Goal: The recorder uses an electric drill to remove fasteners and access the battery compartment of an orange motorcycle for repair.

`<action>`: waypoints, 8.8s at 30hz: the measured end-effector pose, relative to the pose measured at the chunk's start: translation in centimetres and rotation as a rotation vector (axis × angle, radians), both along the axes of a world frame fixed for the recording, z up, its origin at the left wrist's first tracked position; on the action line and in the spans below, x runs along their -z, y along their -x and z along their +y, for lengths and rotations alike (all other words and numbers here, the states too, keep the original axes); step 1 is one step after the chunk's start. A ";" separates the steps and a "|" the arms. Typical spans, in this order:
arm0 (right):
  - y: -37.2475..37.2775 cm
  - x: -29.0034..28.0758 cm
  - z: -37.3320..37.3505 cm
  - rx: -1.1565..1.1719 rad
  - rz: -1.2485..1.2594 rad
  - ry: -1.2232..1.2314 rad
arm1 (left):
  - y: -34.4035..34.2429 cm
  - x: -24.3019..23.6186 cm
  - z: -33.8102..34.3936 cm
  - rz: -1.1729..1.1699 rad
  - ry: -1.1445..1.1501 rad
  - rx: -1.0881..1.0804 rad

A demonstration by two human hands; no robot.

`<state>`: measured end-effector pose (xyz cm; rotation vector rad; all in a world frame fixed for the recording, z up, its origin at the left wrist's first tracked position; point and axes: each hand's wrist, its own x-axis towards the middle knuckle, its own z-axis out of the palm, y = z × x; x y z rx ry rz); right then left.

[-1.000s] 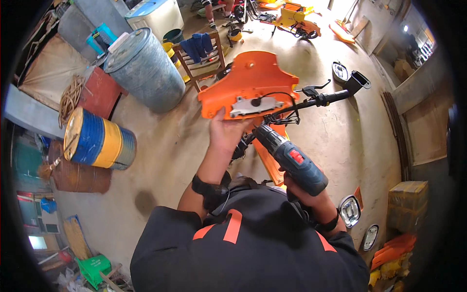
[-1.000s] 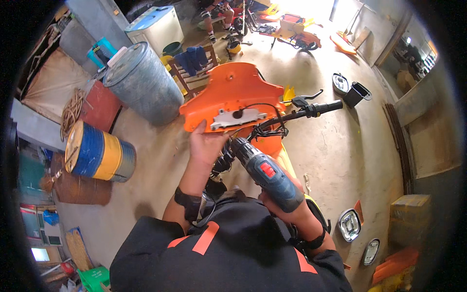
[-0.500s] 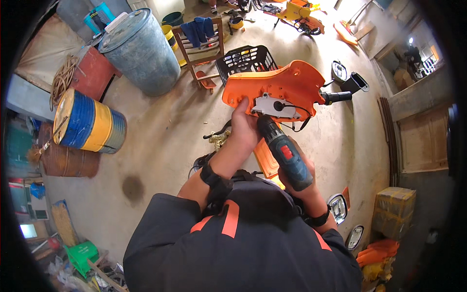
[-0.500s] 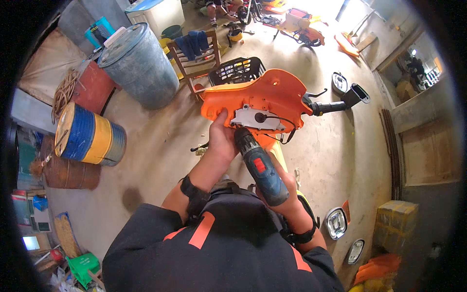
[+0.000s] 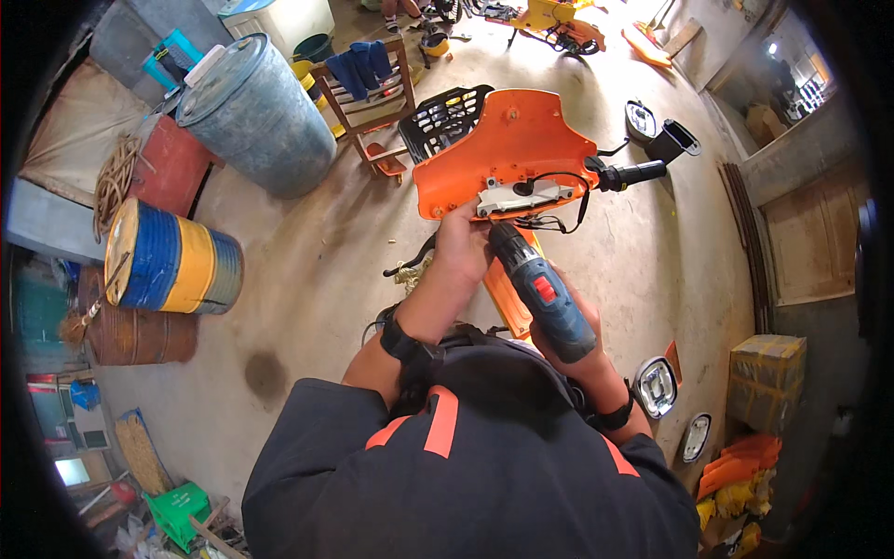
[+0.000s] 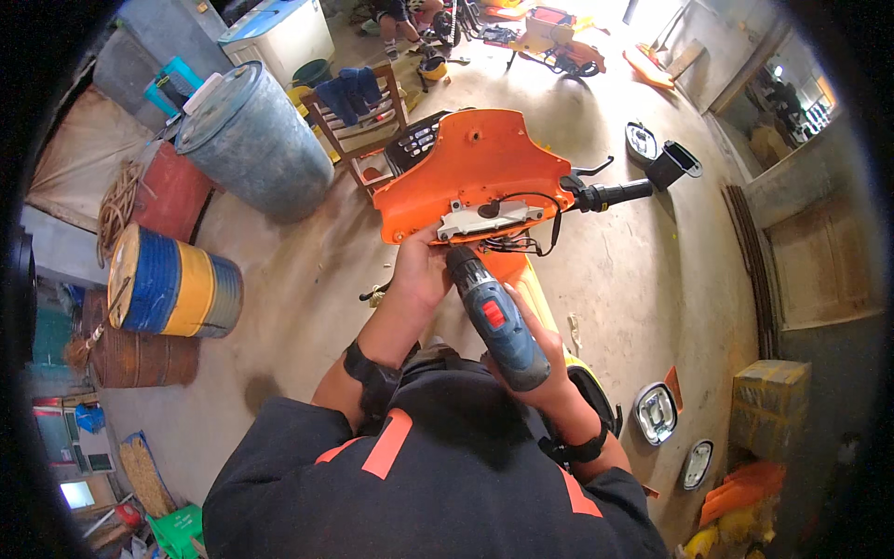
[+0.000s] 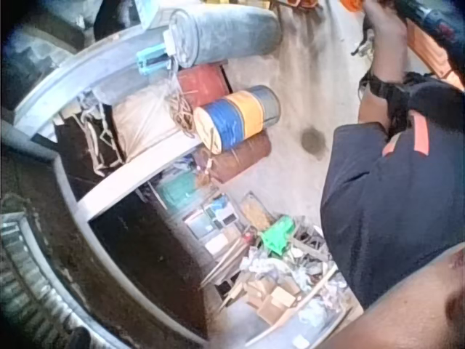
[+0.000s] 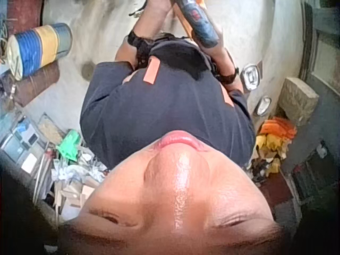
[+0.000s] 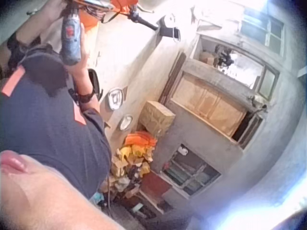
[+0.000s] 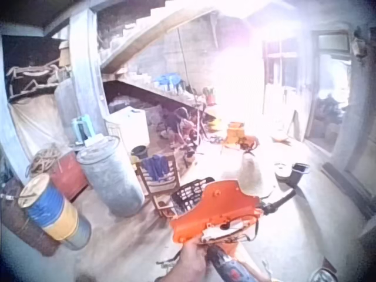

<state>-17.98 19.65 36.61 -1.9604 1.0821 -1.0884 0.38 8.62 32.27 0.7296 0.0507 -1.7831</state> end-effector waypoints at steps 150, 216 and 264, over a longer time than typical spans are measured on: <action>4.1 0.1 2.1 0.338 -0.123 -0.109 | 0.1 -0.1 1.2 0.181 0.139 -0.226; 2.7 0.6 1.9 0.380 -0.424 -0.328 | 0.0 -0.2 1.9 -0.034 0.274 -0.248; 13.6 9.0 7.5 0.410 -0.537 -0.520 | -3.5 0.7 1.2 -0.049 0.161 -0.288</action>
